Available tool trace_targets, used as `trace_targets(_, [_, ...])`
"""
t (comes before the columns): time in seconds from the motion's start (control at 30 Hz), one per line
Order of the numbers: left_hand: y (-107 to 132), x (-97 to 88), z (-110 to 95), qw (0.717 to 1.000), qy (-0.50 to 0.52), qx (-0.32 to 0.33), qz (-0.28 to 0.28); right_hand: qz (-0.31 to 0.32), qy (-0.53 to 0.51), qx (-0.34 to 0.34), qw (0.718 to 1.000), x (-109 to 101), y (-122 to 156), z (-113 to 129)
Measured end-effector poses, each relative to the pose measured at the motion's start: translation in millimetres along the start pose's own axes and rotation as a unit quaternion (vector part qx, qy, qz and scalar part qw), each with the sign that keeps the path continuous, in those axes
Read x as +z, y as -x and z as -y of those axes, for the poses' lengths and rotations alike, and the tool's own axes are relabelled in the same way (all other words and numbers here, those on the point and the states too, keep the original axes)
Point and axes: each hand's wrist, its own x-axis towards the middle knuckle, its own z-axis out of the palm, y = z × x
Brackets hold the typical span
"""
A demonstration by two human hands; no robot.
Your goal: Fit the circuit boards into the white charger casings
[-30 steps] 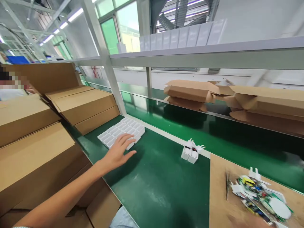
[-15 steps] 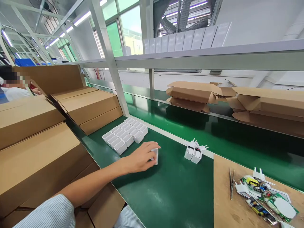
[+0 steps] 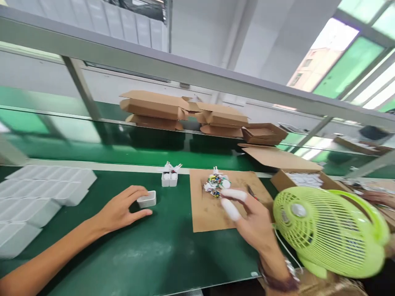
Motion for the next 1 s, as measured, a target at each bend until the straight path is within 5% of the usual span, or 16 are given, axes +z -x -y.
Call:
trace_targets(0.2, [21,1.2,6,1.0,-0.013,0.017,-0.011,0.125,0.166,-0.005,0.978,54,-31,-59])
trace_targets(0.37, [21,3.7,4,0.999,-0.008,0.036,-0.011,0.111,0.16,-0.007,0.981,54,-29,-73])
trace_targets(0.47, [18,1.0,-1,0.999,-0.004,0.033,0.002,0.098,0.091,-0.009,0.991,45,-34,-60])
trace_targets(0.57, [15,-3.1,-5,1.0,0.006,0.027,0.003,0.167,-0.075,0.004,0.983,49,-39,-33])
trace_targets(0.73, [13,-3.8,-1,1.0,0.0,-0.005,-0.021,0.415,-0.207,-0.032,0.885,100,-48,11])
trace_targets(0.8, [15,-2.9,3,0.999,-0.015,-0.021,-0.023,0.443,-0.173,-0.103,0.874,126,-51,22])
trace_targets(0.87, [16,-2.9,5,0.999,-0.031,-0.028,-0.018,0.402,-0.068,-0.158,0.9,147,-54,27])
trace_targets(1.0, [16,-4.9,5,0.999,-0.035,-0.031,-0.002,0.352,0.15,-0.143,0.913,161,-48,32])
